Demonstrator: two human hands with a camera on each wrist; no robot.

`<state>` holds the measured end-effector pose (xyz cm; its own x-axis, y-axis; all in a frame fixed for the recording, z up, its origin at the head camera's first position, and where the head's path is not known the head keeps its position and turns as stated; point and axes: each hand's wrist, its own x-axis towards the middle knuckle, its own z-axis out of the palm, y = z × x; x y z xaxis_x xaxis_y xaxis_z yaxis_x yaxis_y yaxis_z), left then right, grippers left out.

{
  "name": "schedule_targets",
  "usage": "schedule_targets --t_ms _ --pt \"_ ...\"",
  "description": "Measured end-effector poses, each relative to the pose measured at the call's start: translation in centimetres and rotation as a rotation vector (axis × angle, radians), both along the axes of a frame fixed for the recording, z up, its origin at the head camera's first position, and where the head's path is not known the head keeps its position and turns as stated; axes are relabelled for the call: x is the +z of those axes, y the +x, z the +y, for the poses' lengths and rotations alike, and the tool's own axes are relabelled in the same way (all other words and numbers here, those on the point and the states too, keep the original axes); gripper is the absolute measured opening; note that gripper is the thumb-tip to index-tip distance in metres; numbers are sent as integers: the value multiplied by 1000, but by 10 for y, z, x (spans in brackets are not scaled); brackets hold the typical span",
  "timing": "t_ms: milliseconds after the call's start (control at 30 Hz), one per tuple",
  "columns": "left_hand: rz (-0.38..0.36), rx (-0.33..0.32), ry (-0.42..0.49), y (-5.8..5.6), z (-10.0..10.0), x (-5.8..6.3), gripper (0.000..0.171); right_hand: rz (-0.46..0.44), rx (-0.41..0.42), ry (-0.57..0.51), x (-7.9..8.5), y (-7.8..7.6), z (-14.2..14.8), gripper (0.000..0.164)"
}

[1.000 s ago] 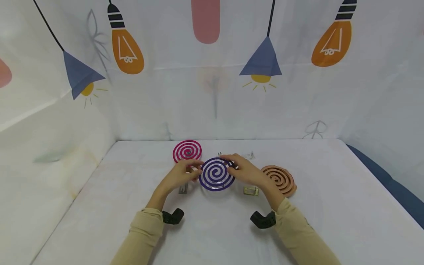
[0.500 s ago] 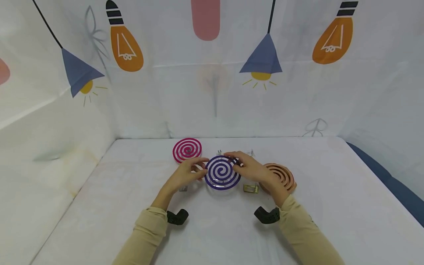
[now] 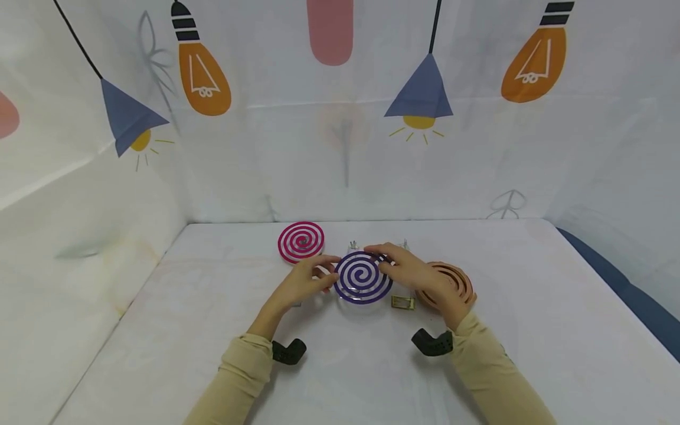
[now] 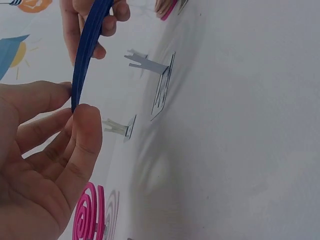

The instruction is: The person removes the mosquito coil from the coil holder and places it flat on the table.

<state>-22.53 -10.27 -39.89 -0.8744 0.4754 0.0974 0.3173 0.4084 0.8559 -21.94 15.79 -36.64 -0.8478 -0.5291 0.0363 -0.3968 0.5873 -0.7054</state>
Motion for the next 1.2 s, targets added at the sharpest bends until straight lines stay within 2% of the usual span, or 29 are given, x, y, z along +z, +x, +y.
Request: schedule_targets --t_ms 200,400,500,567,733,800,1200 --pt "6 -3 2 4 6 2 39 6 25 2 -1 -3 5 46" --pt "17 -44 -24 18 12 26 39 -2 31 7 -1 -5 10 46" --pt "23 -62 -13 22 14 31 40 4 46 12 -1 -5 13 47" --pt "27 -64 6 21 15 27 40 -1 48 13 -1 -6 14 47" --pt "39 -42 36 12 16 5 40 -5 67 8 1 -6 15 46" --pt "39 -35 38 9 16 0 40 -15 65 8 1 -6 15 46" --pt "66 -38 21 11 23 -4 42 -56 35 20 5 -6 23 45"
